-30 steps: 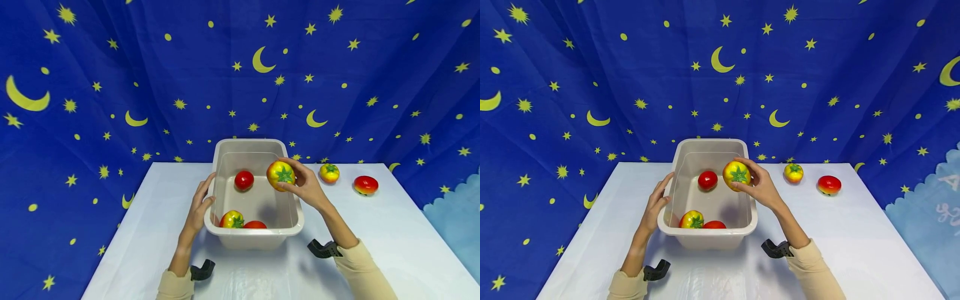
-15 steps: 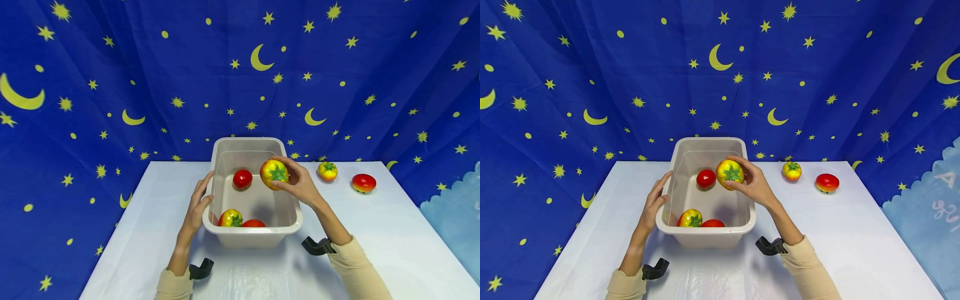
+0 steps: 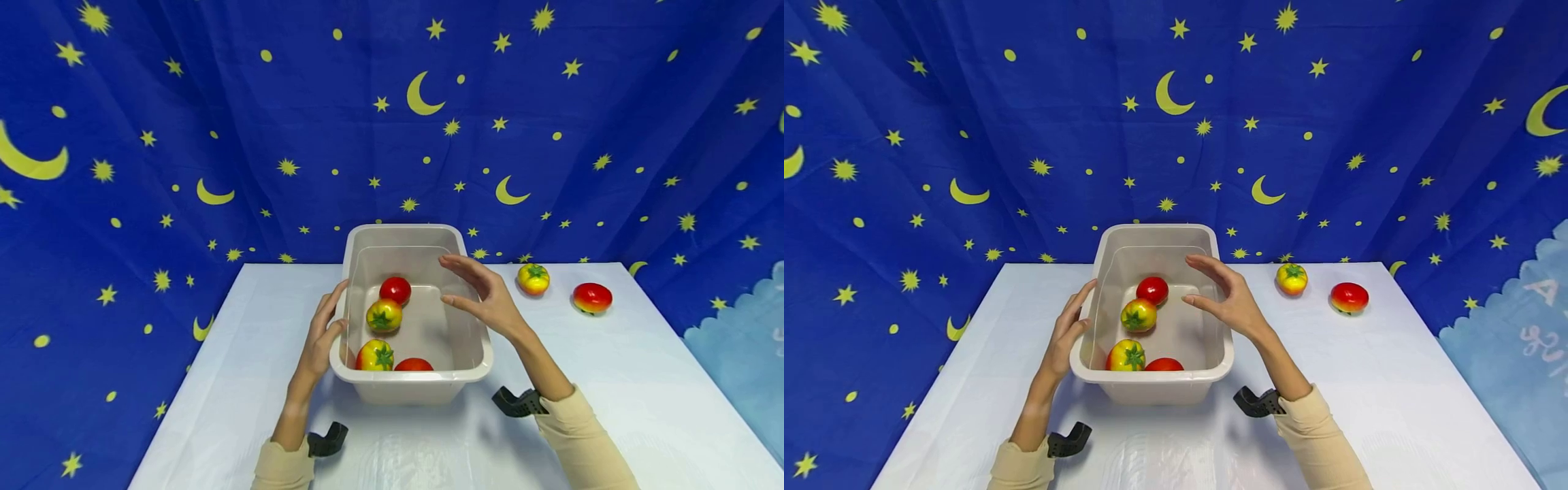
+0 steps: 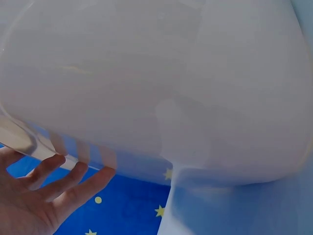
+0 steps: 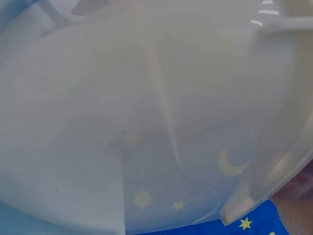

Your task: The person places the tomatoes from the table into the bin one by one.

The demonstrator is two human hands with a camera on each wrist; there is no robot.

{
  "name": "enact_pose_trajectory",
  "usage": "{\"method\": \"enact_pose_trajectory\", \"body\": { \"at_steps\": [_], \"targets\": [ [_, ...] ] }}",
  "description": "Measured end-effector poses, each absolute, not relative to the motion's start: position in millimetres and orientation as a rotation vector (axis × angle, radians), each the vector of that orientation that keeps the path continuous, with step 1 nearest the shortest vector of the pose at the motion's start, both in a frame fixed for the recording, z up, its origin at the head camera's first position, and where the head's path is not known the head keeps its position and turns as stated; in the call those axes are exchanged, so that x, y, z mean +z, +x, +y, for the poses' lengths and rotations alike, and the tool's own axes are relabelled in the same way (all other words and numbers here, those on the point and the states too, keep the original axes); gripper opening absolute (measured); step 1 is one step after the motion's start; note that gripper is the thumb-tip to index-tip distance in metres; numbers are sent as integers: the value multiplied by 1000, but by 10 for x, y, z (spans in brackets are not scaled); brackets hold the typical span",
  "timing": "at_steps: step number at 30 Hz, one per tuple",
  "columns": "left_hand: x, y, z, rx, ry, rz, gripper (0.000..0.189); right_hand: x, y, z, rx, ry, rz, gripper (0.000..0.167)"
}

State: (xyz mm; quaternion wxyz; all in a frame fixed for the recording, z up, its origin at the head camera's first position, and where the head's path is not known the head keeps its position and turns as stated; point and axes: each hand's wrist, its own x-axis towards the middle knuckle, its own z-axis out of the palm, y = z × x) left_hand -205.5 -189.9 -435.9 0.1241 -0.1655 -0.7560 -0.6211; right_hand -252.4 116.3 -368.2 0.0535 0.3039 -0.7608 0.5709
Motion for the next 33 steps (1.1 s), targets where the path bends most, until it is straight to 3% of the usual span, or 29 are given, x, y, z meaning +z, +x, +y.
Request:
{"method": "enact_pose_trajectory", "body": {
  "at_steps": [33],
  "targets": [
    [-4357,-2051,-1904,-1834,-484,-2197,62,-3782,-2681,1397,1699,852,-2215,56]
  ]
}}
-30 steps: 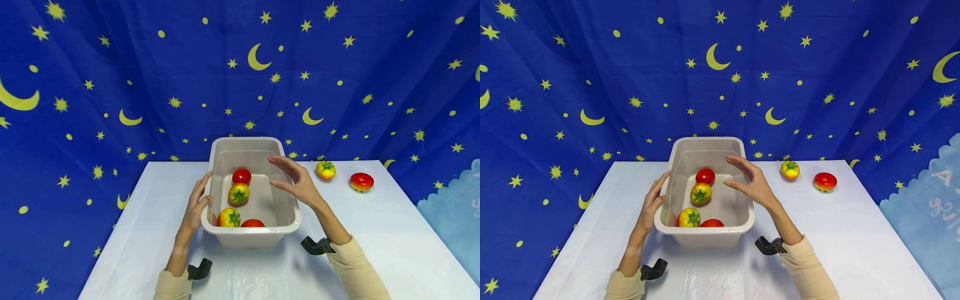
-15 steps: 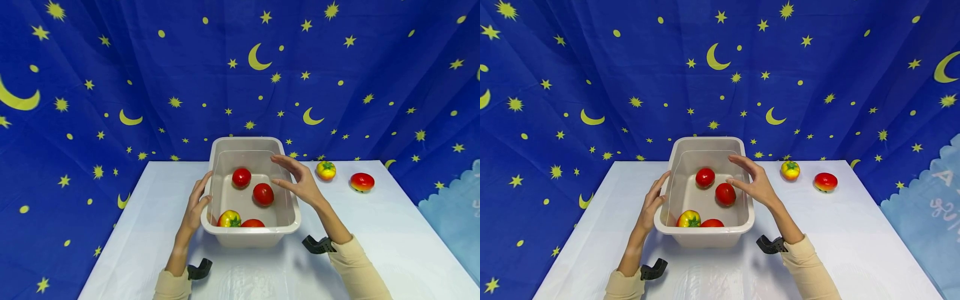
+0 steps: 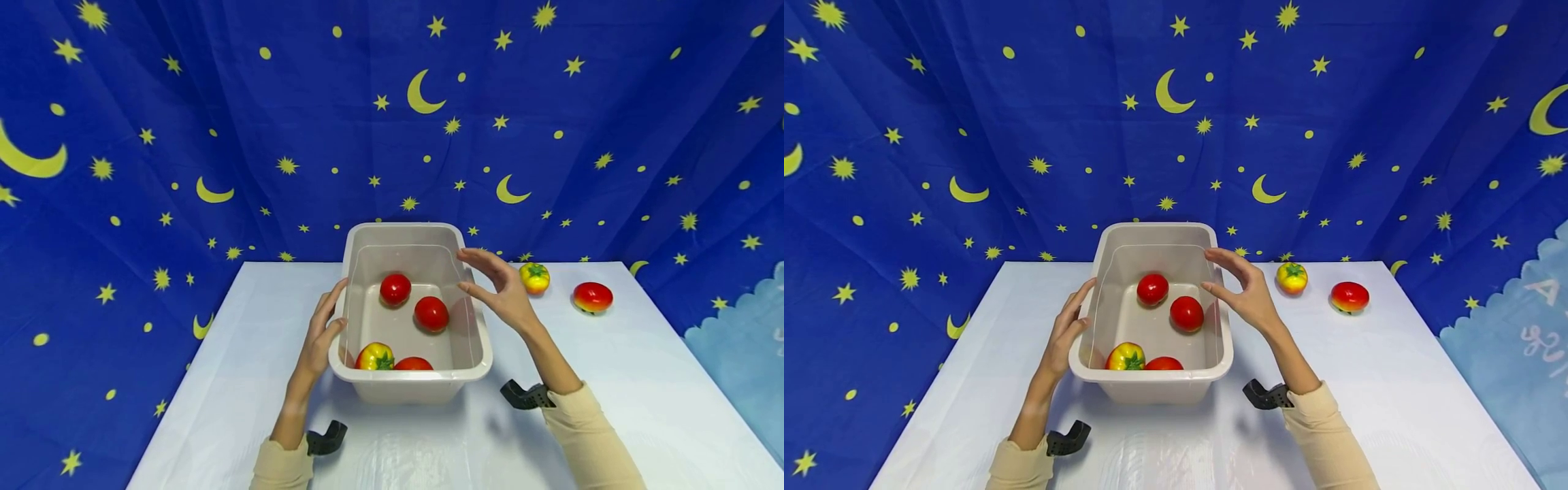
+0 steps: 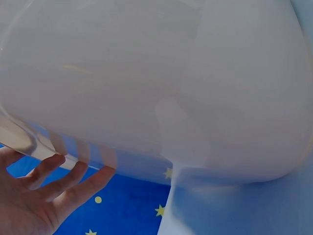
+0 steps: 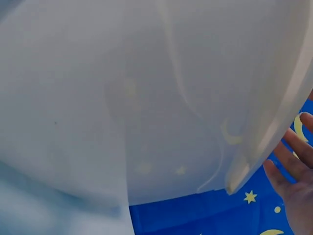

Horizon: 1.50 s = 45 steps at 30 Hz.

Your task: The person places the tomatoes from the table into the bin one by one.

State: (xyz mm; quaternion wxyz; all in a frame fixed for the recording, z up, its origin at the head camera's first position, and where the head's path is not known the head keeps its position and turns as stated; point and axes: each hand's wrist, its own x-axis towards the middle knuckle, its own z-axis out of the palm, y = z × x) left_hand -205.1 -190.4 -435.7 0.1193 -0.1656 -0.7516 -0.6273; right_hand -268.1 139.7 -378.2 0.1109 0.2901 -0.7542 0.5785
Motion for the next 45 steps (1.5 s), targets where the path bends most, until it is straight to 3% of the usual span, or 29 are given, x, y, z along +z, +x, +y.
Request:
{"method": "enact_pose_trajectory", "body": {
  "at_steps": [16,32,40,45],
  "targets": [
    [-4350,-2056,-1908,-1821,-481,-2200,63,-3913,-2916,1663,1725,624,-2166,48],
    [-4350,-2059,-1894,-1828,-476,-2204,62,-3977,-3098,1877,1682,471,-2197,50],
    [-4340,-2055,-1895,-1835,-466,-2212,62,-3927,-3044,1927,1577,321,-2284,49],
    [-4335,-2059,-1887,-1836,-475,-2203,63,-4149,-3238,2115,1561,213,-2306,52]
  ]
}}
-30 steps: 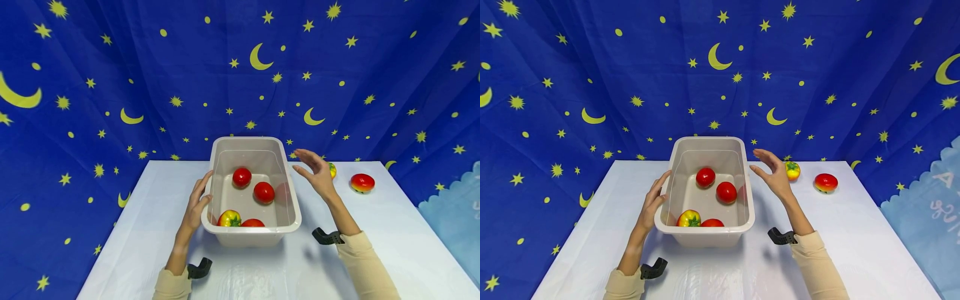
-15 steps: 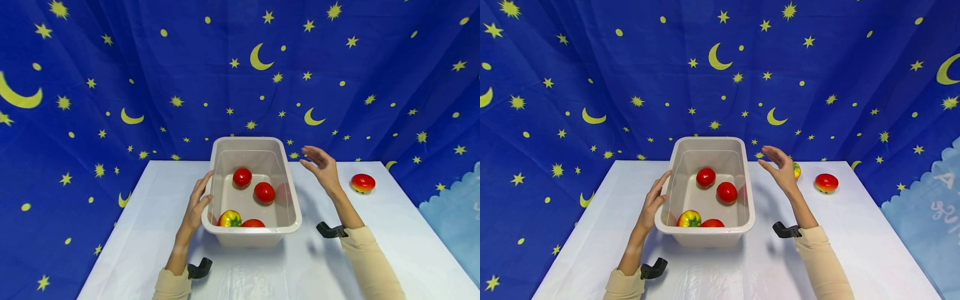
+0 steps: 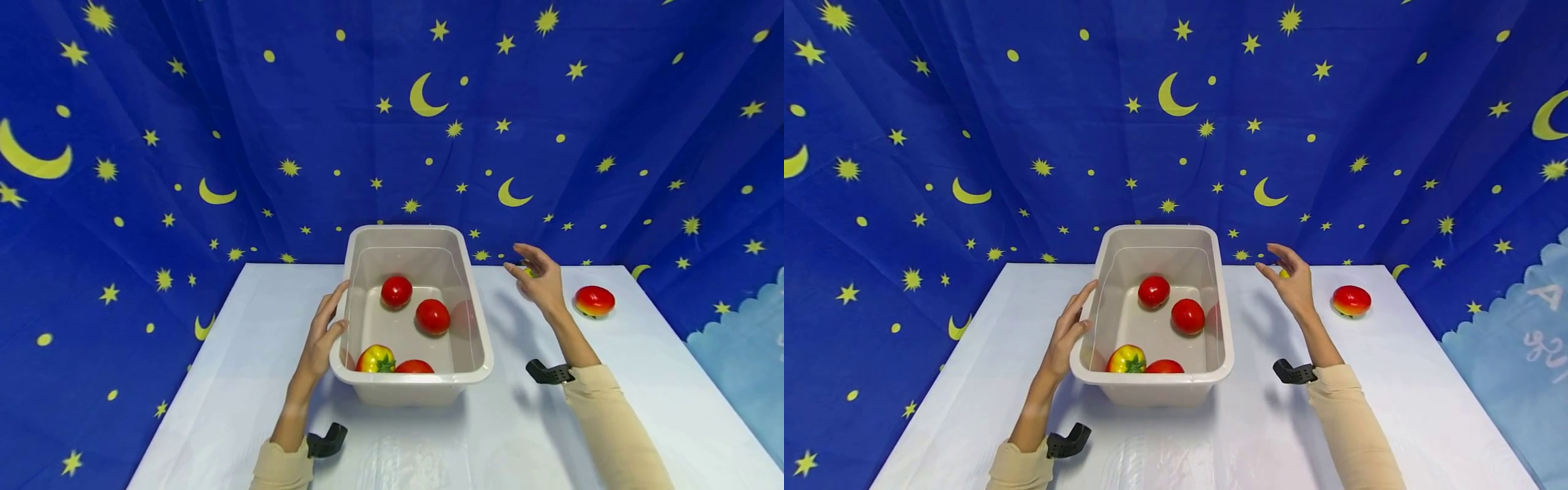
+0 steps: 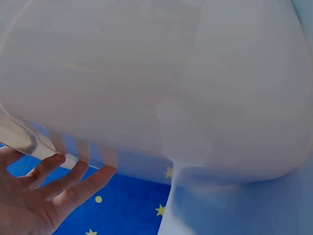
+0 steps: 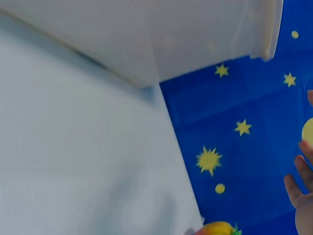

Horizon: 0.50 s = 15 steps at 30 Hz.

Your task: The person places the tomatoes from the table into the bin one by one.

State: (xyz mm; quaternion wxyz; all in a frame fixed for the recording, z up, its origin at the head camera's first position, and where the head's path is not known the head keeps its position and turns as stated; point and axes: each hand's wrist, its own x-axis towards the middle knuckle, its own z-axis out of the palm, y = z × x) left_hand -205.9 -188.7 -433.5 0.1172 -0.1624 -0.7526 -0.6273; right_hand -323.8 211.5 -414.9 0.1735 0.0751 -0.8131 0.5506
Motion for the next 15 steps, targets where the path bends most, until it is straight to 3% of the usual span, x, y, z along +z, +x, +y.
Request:
{"method": "enact_pose_trajectory", "body": {
  "at_steps": [15],
  "targets": [
    [-4341,-2042,-1893,-1865,-461,-2189,64,-4390,-3421,2322,1554,64,-2306,57]
  ]
}}
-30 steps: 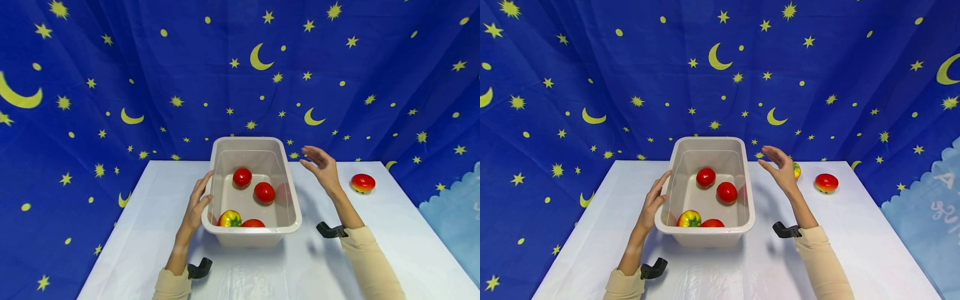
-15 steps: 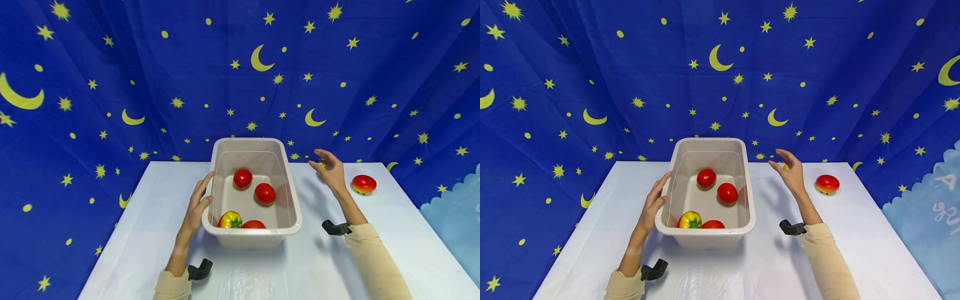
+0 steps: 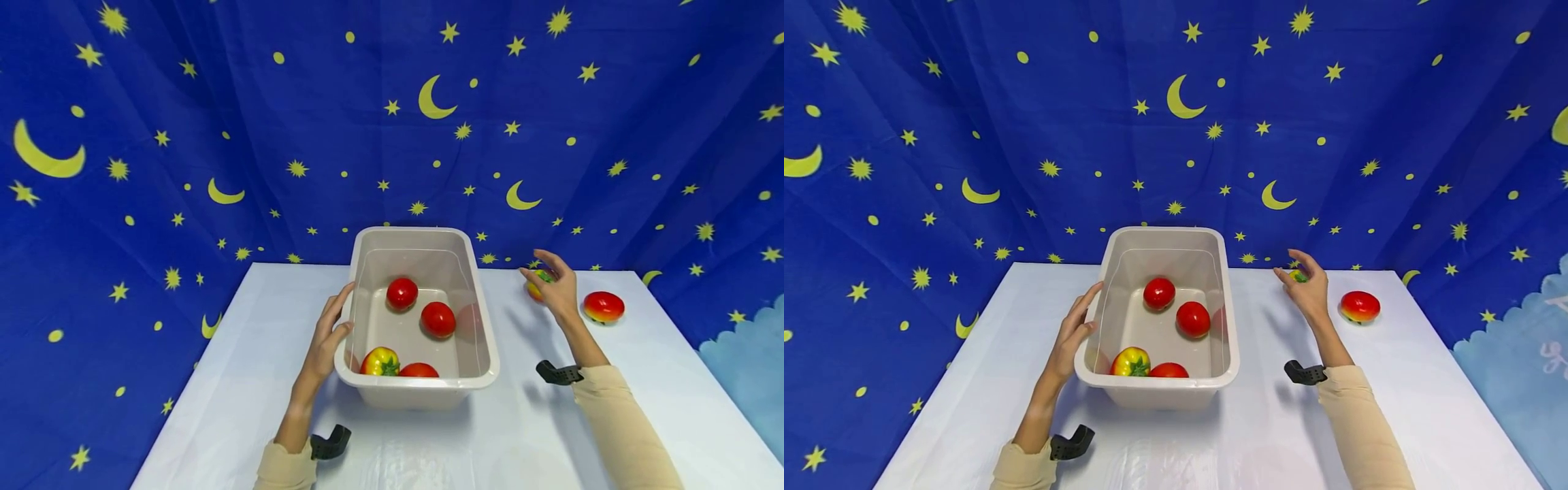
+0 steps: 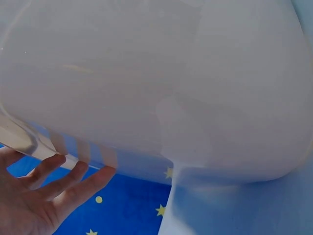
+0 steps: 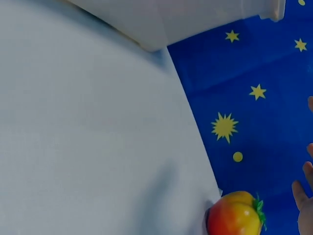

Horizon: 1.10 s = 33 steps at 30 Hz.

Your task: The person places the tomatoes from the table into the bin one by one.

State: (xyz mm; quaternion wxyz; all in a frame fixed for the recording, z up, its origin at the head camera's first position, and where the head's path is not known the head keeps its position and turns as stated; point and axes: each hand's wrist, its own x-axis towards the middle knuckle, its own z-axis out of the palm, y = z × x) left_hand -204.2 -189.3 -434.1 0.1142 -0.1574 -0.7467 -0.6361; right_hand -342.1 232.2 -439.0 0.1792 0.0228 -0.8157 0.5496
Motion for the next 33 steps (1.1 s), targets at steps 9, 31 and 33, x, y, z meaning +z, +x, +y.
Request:
{"method": "enact_pose_trajectory", "body": {
  "at_steps": [9,31,33],
  "targets": [
    [-4387,-1947,-1920,-1848,-433,-2204,63,-4589,-3441,2385,1581,-65,-2285,57],
    [-4335,-2043,-1905,-1856,-467,-2196,65,-4821,-3541,2617,1409,-218,-2354,60],
    [-4340,-2045,-1902,-1860,-464,-2196,65,-4834,-3540,2647,1379,-235,-2399,64]
  ]
}}
